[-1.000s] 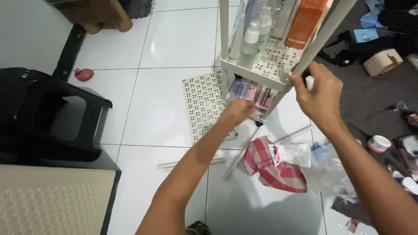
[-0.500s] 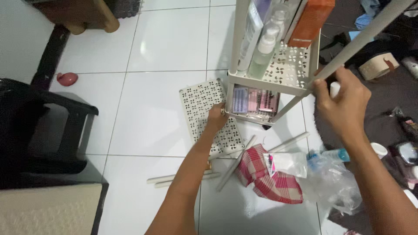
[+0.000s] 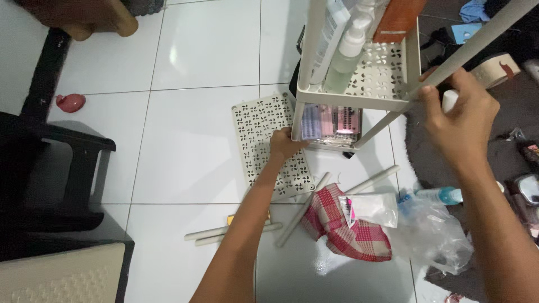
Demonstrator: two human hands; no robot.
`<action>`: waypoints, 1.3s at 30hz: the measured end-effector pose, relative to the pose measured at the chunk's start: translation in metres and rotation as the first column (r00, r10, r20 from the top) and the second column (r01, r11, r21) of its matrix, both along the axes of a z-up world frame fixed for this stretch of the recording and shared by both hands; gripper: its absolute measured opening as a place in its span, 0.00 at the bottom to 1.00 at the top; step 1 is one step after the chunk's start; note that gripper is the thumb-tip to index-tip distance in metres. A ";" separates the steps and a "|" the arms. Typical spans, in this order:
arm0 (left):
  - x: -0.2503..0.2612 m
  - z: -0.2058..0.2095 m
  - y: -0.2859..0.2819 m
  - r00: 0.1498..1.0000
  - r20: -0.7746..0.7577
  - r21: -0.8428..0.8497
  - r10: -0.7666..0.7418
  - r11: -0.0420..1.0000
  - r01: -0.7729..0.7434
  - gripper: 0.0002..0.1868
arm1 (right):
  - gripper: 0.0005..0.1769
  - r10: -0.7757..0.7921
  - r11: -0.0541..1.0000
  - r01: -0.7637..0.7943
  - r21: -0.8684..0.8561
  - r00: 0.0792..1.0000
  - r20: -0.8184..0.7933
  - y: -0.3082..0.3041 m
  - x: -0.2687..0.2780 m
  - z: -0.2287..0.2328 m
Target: The person assembles a white plastic rolling cart by inserting vertical poles into the base and attaching perforated shelves. They wipe a small bottle with a cloth, then continue attaching wheels and shelves to the frame.
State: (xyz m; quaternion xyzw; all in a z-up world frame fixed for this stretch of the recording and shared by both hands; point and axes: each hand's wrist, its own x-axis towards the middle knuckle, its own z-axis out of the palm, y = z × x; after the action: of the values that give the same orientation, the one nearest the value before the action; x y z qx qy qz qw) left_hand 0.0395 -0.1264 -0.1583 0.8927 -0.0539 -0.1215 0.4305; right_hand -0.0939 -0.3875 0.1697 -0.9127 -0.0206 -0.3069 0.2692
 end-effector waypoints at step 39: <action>-0.034 0.031 -0.020 0.963 0.023 0.460 -0.270 0.858 0.230 0.63 | 0.07 -0.063 0.998 0.062 -0.024 0.998 -0.030 -0.053 0.011 -0.011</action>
State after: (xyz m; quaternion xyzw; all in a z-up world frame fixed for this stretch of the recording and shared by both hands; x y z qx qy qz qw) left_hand 0.0054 -0.1465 -0.1275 0.9581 -0.1581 -0.1468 0.1885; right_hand -0.0828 -0.4407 0.1591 -0.9205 0.0084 -0.3007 0.2492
